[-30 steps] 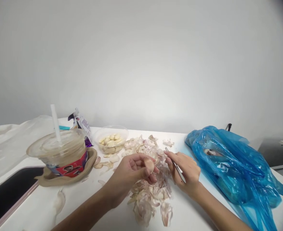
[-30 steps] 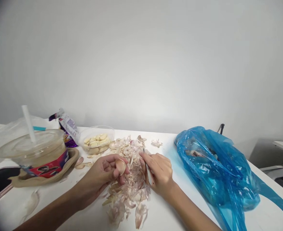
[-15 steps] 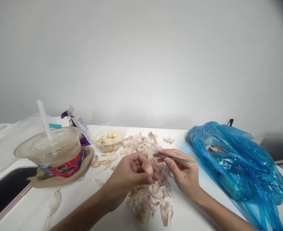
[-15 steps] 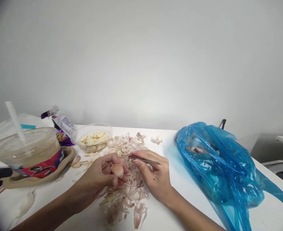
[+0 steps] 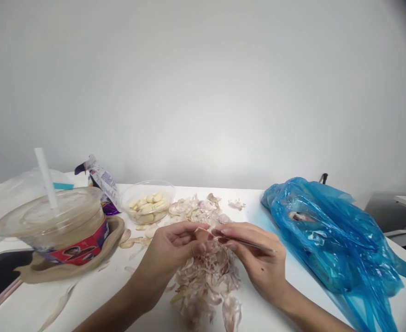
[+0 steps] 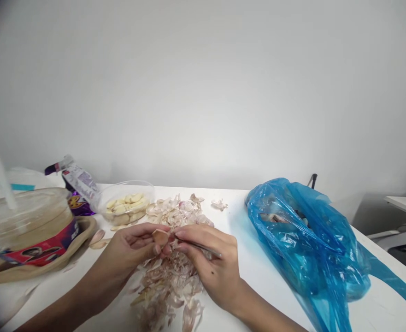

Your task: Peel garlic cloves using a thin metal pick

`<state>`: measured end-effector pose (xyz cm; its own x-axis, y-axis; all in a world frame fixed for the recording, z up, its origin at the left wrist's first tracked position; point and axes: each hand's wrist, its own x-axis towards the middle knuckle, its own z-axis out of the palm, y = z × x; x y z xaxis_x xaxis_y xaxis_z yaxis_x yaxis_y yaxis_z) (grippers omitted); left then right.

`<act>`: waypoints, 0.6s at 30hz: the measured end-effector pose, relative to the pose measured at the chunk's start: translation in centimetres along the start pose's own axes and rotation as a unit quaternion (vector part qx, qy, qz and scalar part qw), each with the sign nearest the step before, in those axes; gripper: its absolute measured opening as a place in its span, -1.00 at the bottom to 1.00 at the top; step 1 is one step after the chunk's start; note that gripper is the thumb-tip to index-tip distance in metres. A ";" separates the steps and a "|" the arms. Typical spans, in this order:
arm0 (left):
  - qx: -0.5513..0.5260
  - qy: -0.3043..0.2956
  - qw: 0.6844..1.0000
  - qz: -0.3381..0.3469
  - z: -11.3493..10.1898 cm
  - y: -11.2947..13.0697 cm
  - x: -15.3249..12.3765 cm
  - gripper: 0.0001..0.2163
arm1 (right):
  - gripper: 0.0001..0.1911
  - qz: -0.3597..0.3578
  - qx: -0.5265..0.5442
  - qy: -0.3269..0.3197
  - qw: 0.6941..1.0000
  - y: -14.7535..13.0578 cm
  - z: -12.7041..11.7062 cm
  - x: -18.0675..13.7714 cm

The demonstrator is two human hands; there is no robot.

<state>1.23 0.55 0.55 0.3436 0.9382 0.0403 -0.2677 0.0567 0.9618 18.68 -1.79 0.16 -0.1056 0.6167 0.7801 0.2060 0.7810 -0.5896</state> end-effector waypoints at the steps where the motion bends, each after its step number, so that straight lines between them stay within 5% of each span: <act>1: 0.024 0.013 1.000 -0.003 0.1 0.0 0.0 -0.81 | -0.76 -0.012 -0.010 -0.006 1.000 0.0 0.0 0.1; 7: 0.092 0.051 0.994 0.006 0.4 0.0 0.1 -0.76 | -0.74 -0.075 -0.046 -0.069 0.994 0.1 -0.5 0.3; 18: 0.222 0.048 0.971 0.079 -0.1 -0.9 0.2 -0.77 | -0.78 -0.082 -0.073 -0.134 0.985 0.5 -0.8 0.9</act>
<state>1.42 0.69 -0.34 0.2385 0.9521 0.1911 0.1114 -0.2223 0.9686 19.45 -0.98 0.72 -0.3972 0.5027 0.7678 0.3012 0.8617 -0.4084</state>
